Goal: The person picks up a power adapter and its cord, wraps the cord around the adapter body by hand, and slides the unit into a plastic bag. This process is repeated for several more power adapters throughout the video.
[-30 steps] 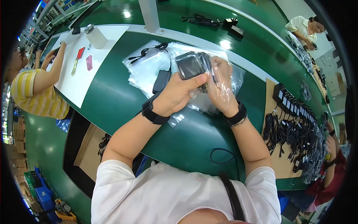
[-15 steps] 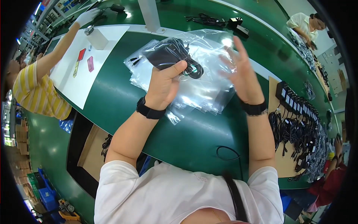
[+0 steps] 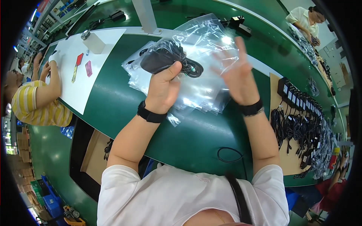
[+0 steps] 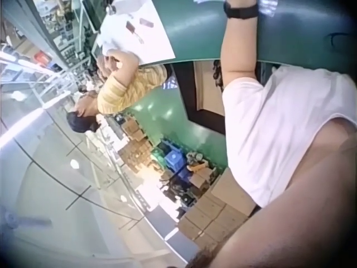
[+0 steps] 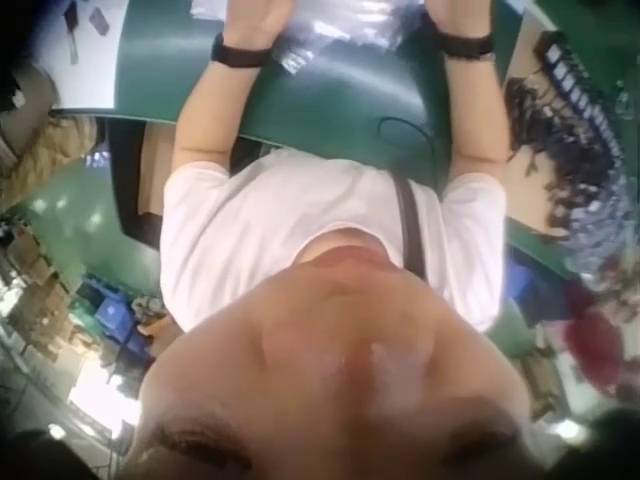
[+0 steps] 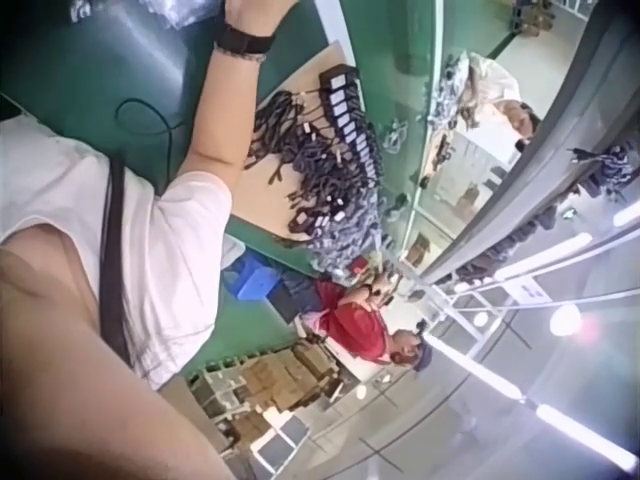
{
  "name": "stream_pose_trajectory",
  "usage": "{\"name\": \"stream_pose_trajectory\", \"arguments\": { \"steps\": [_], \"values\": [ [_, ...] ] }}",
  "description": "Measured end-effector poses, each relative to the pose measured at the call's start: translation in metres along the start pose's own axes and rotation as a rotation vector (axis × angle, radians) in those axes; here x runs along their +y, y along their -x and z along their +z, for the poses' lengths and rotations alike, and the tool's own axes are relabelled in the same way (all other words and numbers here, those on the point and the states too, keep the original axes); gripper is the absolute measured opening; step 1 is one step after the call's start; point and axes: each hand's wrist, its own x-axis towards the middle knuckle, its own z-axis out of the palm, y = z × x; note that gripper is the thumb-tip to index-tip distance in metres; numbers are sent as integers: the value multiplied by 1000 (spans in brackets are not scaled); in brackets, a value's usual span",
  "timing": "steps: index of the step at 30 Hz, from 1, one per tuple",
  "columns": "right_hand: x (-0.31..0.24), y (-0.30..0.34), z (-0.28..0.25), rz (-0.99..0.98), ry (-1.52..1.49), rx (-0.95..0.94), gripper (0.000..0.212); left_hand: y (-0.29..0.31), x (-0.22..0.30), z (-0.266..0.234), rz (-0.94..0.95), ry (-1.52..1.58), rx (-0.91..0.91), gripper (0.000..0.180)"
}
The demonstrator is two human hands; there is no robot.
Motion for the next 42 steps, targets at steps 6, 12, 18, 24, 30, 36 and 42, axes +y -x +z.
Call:
{"name": "stream_pose_trajectory", "arguments": {
  "steps": [6, 12, 18, 24, 30, 36, 42],
  "values": [
    [27, 9, 32, 186, 70, 35, 54, 13, -24, 12, -32, -118, -68, 33],
    [11, 10, 28, -76, 796, 313, 20, 4, -16, 10, -105, -371, -37, 65],
    [16, 10, 23, -780, 1444, -102, 8, 11, 1, 21, -2, -839, -94, 61],
    [28, 22, 29, 68, 818, 85, 25, 13, -17, 11, 203, -842, 28, 14],
    [10, 11, 39, 491, 54, 240, 33, 13, -11, 13, 293, -837, 126, 17],
    [21, 15, 35, 158, 409, 94, 29, 0, -5, -3, 279, -849, 117, 23],
    [8, 17, 39, 175, 291, -17, 38, 3, -5, 7, 436, -758, 113, 30]
  ]
}}
